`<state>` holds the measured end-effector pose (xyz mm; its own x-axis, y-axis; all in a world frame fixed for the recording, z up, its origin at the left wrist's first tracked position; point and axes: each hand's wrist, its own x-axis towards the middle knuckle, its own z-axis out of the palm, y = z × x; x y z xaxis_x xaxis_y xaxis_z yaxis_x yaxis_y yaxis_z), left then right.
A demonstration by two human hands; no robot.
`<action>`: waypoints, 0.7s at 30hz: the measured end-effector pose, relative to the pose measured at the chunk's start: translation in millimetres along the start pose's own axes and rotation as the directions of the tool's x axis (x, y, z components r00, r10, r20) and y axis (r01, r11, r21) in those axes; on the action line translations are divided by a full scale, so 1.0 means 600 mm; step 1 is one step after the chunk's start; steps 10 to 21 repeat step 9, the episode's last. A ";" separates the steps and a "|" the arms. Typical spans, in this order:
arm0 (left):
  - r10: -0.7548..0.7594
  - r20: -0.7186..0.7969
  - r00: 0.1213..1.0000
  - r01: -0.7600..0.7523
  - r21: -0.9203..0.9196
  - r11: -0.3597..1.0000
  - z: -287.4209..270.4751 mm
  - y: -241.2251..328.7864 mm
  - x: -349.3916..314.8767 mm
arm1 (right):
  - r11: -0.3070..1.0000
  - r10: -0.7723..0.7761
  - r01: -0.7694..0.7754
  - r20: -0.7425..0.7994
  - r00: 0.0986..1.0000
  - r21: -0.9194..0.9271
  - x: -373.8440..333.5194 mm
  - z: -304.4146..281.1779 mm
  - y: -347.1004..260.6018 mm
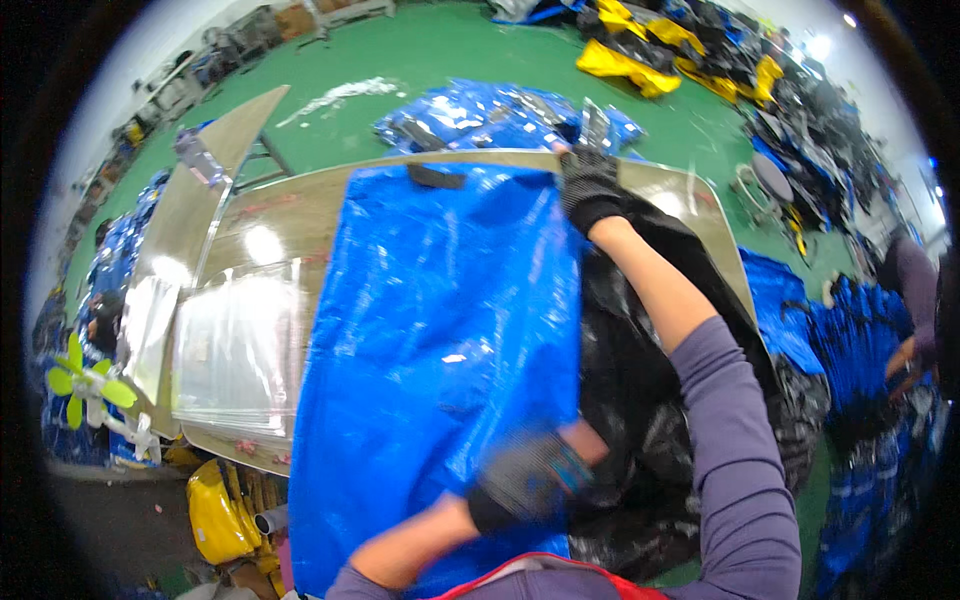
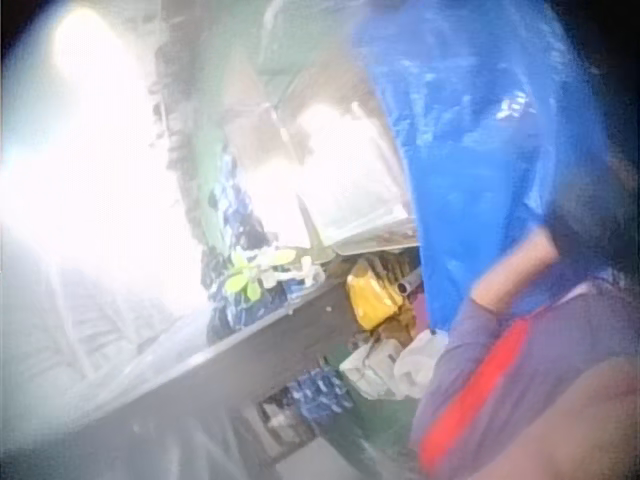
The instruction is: The person repeatedly folds blue and black tarps and places them into clear plastic bags on a worktable. The person handles each tarp one at a time, folds it compactly, and inserts it into a bag. The process is repeated multiple times throughout the clip.
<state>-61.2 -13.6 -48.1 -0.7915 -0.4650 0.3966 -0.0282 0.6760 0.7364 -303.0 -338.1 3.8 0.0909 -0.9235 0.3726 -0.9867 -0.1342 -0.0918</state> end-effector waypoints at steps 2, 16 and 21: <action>-0.033 -0.409 0.912 0.257 0.508 0.822 -0.177 -0.088 -0.058 | 0.849 -0.244 0.337 -0.264 0.933 0.406 -0.090 -0.054 -0.039; -0.944 -0.203 0.259 0.935 -0.193 0.298 -0.456 -0.279 -0.121 | 0.967 -0.151 -0.008 0.602 0.784 0.254 -0.421 -0.269 -0.092; -0.944 -0.203 0.259 0.935 -0.193 0.298 -0.456 -0.279 -0.121 | 0.967 -0.151 -0.008 0.602 0.784 0.254 -0.421 -0.269 -0.092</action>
